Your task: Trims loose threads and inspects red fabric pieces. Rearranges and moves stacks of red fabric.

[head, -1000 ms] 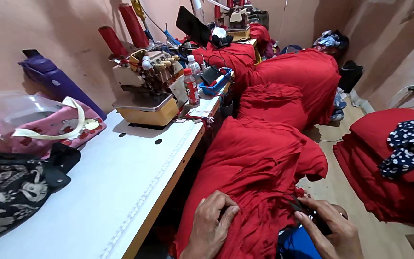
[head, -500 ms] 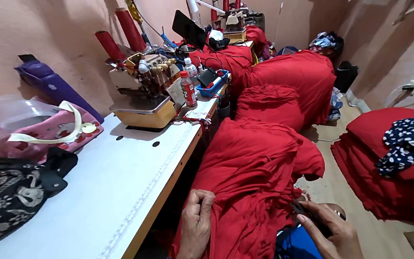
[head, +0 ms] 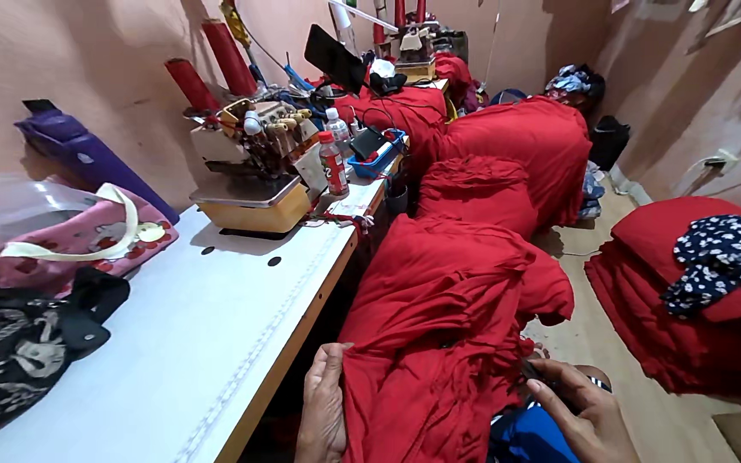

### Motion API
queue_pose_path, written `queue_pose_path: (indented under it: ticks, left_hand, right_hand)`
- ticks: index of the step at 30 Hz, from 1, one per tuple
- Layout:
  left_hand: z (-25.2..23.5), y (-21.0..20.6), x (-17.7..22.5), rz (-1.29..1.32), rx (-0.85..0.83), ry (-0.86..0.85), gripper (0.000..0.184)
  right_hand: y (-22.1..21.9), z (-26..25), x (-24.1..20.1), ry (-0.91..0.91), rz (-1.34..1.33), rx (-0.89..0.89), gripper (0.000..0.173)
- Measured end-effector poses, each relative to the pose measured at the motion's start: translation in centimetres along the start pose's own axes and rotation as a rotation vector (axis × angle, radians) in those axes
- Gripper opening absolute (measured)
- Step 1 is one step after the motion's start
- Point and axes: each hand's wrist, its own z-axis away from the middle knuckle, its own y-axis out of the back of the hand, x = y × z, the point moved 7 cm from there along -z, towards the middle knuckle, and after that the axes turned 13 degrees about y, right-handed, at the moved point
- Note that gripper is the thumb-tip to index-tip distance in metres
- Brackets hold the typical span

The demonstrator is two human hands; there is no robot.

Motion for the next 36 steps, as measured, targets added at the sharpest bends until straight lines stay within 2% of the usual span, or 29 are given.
queue_pose_path:
  ticks: [3, 5, 8, 11, 14, 17, 18, 24, 29, 32, 36]
  left_hand:
    - [-0.7, -0.1, -0.2, 0.1, -0.06, 0.005, 0.038]
    - [-1.3, 0.3, 0.0, 0.076, -0.045, -0.043, 0.034]
    - [-2.4, 1.2, 0.5, -0.321, 0.013, -0.171, 0.013]
    - [-4.8, 2.2, -0.1, -0.804, 0.059, -0.286, 0.04]
    - [-7.4, 2.8, -2.2, -1.012, 0.006, -0.201, 0.055]
    - [-9.3, 2.9, -4.3, -1.018, -0.149, 0.092, 0.059]
    - [-9.6, 2.9, -4.6, -1.02, -0.185, 0.14, 0.058]
    - [-9.8, 3.0, -4.6, -1.024, -0.185, 0.179, 0.054]
    - [-11.1, 3.2, -5.1, -1.083, -0.211, 0.18, 0.056]
    - [-11.7, 2.1, -4.6, -1.154, -0.232, 0.151, 0.056]
    - [-12.3, -0.7, -2.9, -1.208, -0.309, 0.094, 0.057]
  right_hand:
    - [-0.3, -0.4, 1.8, -0.181, -0.19, 0.08, 0.022]
    - [-0.4, -0.5, 3.3, -0.302, -0.293, 0.13, 0.024]
    - [-0.7, -0.3, 5.8, -0.511, -0.47, 0.209, 0.018]
    - [-0.4, -0.2, 7.4, -0.653, -0.564, 0.3, 0.022]
    - [-0.1, -0.3, 7.6, -0.667, -0.564, 0.314, 0.022]
    - [-0.1, -0.6, 7.4, -0.675, -0.557, 0.322, 0.02]
    - [-0.2, -0.7, 7.4, -0.674, -0.556, 0.321, 0.021]
    - [-0.6, -1.2, 7.3, -0.637, -0.529, 0.272, 0.023]
    - [1.4, -3.7, 7.5, -0.627, -0.411, 0.192, 0.024]
    - [4.0, -7.2, 7.3, -0.63, -0.328, 0.241, 0.019]
    - [6.1, -10.8, 7.1, -0.555, -0.318, 0.336, 0.021]
